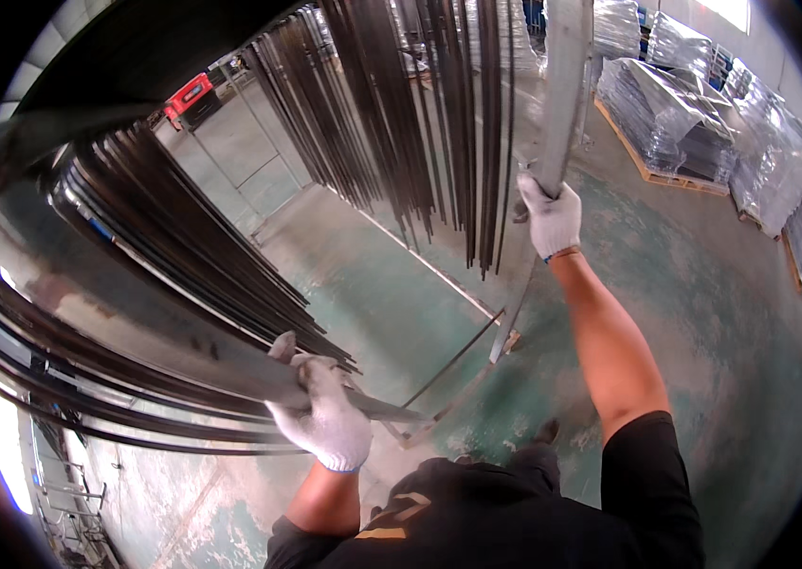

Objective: The person puts on gloves and picks up a long metal rod, then walks to a rack and places the rod among others. The person then picks up an orange curved bar and places it on a metal frame.

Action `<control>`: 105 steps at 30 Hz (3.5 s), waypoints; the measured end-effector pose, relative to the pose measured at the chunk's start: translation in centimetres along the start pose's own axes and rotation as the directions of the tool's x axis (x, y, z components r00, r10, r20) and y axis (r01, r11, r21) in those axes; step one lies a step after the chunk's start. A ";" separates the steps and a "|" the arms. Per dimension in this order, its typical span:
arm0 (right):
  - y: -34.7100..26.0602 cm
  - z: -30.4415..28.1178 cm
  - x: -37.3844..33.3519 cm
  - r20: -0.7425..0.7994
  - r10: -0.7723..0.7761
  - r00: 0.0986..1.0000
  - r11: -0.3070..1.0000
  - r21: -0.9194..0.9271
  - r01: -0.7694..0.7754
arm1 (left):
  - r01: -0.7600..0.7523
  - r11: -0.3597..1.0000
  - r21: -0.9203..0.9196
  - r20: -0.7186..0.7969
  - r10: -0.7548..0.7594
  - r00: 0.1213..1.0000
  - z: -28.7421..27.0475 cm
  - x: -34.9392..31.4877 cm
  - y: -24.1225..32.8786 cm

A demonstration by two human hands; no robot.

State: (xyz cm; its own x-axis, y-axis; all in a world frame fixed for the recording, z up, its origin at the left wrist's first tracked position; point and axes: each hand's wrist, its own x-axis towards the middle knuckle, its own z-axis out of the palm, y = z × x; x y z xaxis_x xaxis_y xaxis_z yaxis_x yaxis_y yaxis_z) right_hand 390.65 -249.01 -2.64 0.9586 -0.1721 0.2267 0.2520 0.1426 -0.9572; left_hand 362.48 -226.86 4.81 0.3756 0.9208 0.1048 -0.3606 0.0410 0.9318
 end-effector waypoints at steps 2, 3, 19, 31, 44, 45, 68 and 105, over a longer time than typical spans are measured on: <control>1.0 -0.2 4.8 0.024 0.065 0.998 0.998 -0.009 -0.065 | -0.172 0.981 0.089 0.059 0.167 0.984 4.6 0.0 -1.6; 1.4 0.2 7.0 0.030 0.074 0.997 0.997 -0.010 -0.073 | -0.144 0.985 0.099 0.017 0.143 0.990 7.4 0.3 -2.3; 13.0 0.6 44.4 0.294 0.133 0.946 0.986 0.057 -0.157 | -0.192 0.952 0.239 -0.219 0.246 0.944 40.6 6.0 -15.2; 14.7 4.0 69.0 0.629 0.103 0.771 0.961 0.138 -0.240 | -0.298 0.893 0.336 -0.136 0.359 0.923 58.1 10.7 -25.8; 22.5 14.4 80.0 0.618 0.217 0.756 0.909 0.155 -0.388 | -0.299 0.823 0.483 -0.358 0.497 0.790 66.4 22.3 -34.7; 23.0 15.0 80.9 0.636 0.224 0.739 0.911 0.132 -0.390 | -0.329 0.816 0.475 -0.369 0.524 0.767 67.2 22.7 -35.6; 43.6 57.9 95.3 0.663 0.133 0.737 0.948 0.132 -0.289 | -0.377 0.839 0.392 -0.432 0.530 0.730 68.0 67.5 -51.8; 73.5 138.4 109.1 0.729 0.121 0.673 0.931 0.153 -0.333 | -0.301 0.646 0.701 -0.370 0.690 0.622 59.3 152.4 -71.5</control>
State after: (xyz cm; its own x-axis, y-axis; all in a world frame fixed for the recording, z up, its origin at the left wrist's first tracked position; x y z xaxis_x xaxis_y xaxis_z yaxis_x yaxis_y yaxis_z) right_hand 532.07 -122.39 -23.29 0.7725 0.6124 0.1683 -0.0641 0.3389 -0.9386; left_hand 496.13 -112.41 -25.25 -0.3311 0.7443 0.5800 0.2529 -0.5222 0.8145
